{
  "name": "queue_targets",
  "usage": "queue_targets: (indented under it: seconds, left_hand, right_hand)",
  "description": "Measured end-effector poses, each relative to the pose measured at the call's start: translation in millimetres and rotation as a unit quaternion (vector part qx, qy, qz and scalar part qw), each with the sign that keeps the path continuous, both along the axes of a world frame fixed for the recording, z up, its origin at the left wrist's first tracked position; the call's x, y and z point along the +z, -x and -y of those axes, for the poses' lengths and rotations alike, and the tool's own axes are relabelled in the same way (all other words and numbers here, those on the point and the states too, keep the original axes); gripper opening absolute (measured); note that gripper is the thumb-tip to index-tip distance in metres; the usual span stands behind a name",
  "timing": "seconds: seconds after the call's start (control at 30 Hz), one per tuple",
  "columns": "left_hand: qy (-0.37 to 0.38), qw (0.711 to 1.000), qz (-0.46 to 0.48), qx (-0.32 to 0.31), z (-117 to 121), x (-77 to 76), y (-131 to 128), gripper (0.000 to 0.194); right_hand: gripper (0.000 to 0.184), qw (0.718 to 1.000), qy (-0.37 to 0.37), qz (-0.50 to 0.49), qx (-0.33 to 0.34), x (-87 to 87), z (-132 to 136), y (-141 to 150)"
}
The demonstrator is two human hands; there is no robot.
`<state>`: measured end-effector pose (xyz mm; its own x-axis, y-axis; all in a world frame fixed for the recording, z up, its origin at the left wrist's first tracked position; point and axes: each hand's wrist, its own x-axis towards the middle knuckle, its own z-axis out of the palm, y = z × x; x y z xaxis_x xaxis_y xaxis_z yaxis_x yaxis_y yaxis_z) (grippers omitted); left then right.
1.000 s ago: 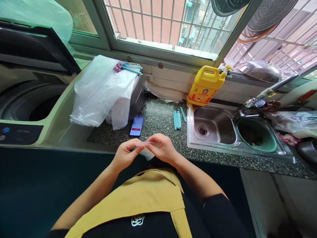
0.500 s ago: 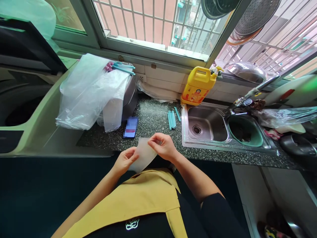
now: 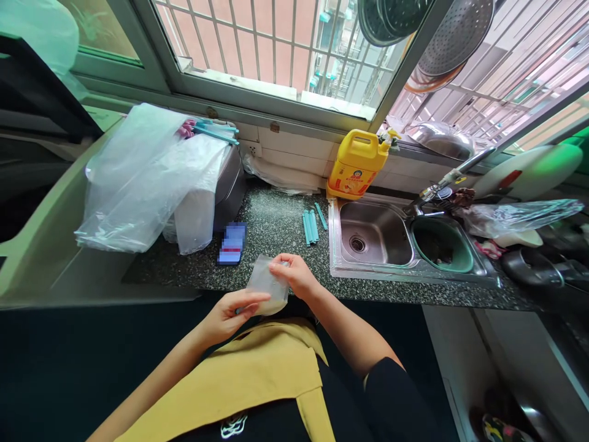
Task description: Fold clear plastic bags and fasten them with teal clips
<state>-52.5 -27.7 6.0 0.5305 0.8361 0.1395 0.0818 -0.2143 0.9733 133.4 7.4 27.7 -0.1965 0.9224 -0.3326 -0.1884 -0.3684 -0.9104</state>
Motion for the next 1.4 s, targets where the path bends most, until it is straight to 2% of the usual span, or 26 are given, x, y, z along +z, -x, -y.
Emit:
queue_targets:
  seconds: [0.07,0.1,0.33,0.47,0.53,0.73,0.93,1.07,1.17,1.27,1.4]
  left_hand:
    - [-0.014,0.999,-0.028,-0.043,-2.4,4.4,-1.6,0.025]
    - [-0.020,0.998,-0.031,-0.043,-3.1,6.1,-2.5,0.027]
    - [-0.068,0.995,-0.063,0.035,-3.7,12.5,-3.5,0.026]
    - [-0.104,0.992,-0.066,0.036,-2.3,12.7,-3.8,0.026]
    - [-0.104,0.993,-0.044,0.017,-0.4,8.3,-4.3,0.028]
    - [-0.029,1.000,-0.004,-0.011,8.1,-15.8,-1.7,0.038]
    - [-0.056,0.998,-0.011,-0.010,15.0,-19.3,2.5,0.044]
    - [-0.078,0.996,-0.032,-0.024,17.9,-20.2,6.2,0.046]
    - [-0.089,0.995,-0.041,-0.031,20.5,-26.4,11.3,0.047]
    - [-0.098,0.993,-0.056,-0.039,25.3,-39.9,17.2,0.046]
    - [-0.089,0.992,-0.073,-0.047,35.4,-67.2,22.1,0.044]
  right_hand:
    - [0.040,0.999,0.028,-0.023,0.009,-2.9,-1.9,1.2]
    - [0.040,0.999,0.035,-0.027,0.012,-4.1,-3.2,1.1]
    - [0.055,0.998,0.028,-0.053,0.009,-6.0,-5.7,-4.6]
    - [0.044,1.000,-0.024,0.003,0.010,-5.7,1.4,-0.4]
    - [0.041,0.998,-0.053,0.026,-0.021,-4.8,4.0,1.7]
    - [0.037,0.991,-0.104,0.048,-0.075,-4.5,7.2,-4.3]
    - [0.034,0.985,-0.120,0.054,-0.109,-6.7,8.9,-6.5]
    - [0.033,0.981,-0.123,0.051,-0.140,-1.1,8.7,-2.5]
    - [0.032,0.980,-0.121,0.026,-0.157,5.0,8.2,1.7]
    - [0.031,0.976,-0.127,0.007,-0.177,12.9,6.8,6.2]
    - [0.032,0.966,-0.160,0.007,-0.204,27.2,2.6,7.5]
